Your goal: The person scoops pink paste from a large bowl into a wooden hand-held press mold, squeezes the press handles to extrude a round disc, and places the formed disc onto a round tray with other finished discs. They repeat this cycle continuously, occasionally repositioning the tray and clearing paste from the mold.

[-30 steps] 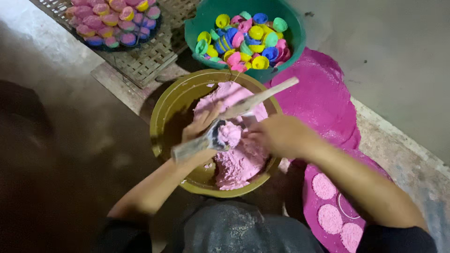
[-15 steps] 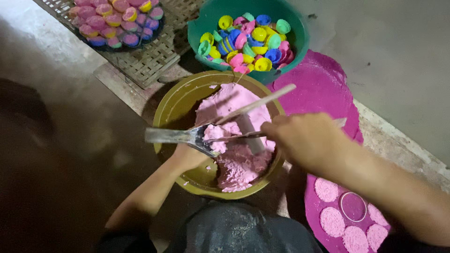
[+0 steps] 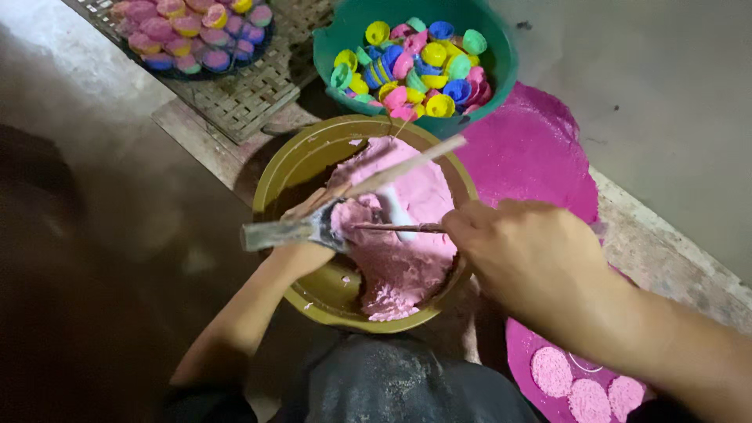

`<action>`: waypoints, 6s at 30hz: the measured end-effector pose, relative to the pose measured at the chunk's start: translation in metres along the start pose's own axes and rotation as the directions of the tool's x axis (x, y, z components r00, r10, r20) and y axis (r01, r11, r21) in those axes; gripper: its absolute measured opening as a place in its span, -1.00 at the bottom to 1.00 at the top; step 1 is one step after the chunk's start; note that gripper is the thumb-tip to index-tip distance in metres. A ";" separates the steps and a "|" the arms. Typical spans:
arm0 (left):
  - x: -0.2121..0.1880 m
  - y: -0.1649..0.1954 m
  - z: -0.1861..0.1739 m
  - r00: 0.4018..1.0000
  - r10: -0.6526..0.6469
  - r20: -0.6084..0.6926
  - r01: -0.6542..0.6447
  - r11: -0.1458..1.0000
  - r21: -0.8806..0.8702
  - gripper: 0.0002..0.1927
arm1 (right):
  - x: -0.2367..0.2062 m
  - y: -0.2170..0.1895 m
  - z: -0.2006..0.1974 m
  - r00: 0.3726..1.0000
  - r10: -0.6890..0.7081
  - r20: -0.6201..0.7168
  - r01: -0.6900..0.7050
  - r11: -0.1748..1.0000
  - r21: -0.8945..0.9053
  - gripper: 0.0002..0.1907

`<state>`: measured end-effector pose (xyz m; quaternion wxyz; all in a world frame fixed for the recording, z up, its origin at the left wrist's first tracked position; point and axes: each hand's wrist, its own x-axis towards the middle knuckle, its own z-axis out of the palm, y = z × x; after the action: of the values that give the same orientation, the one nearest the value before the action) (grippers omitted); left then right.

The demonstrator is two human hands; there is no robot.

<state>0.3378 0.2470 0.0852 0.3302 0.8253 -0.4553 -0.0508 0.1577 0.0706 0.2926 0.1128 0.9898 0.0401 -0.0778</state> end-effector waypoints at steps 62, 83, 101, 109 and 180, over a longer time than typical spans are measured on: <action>0.020 -0.072 0.009 0.793 -0.497 -0.353 0.216 0.771 -0.599 -0.68 | 0.001 -0.041 0.170 0.816 0.020 0.577 -0.508 0.501 0.701 -0.36; -0.020 0.330 0.106 0.689 0.558 0.463 -0.127 0.722 -0.681 -0.55 | -0.323 0.063 0.143 0.541 0.234 -0.808 0.381 0.788 0.483 -0.57; 0.004 0.405 0.293 0.687 0.368 0.626 -0.078 0.895 -0.439 -0.43 | -0.498 0.052 0.293 0.809 0.489 0.326 -0.207 -0.281 0.937 0.05; -0.013 0.340 0.406 0.581 0.643 0.499 -0.655 0.733 -0.183 -0.66 | -0.555 0.016 0.349 0.406 0.811 0.420 -0.022 -0.451 0.892 0.15; 0.114 0.390 0.465 0.812 0.560 0.166 0.575 -0.721 -0.386 -0.78 | -0.432 0.140 0.303 0.437 0.611 0.659 -0.770 -0.125 0.626 -0.18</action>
<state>-0.0547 -0.2177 -0.0202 0.6959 -0.1363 -0.1362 -0.6918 -0.2981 -0.1614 0.1020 -0.4119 0.7263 -0.5435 -0.0865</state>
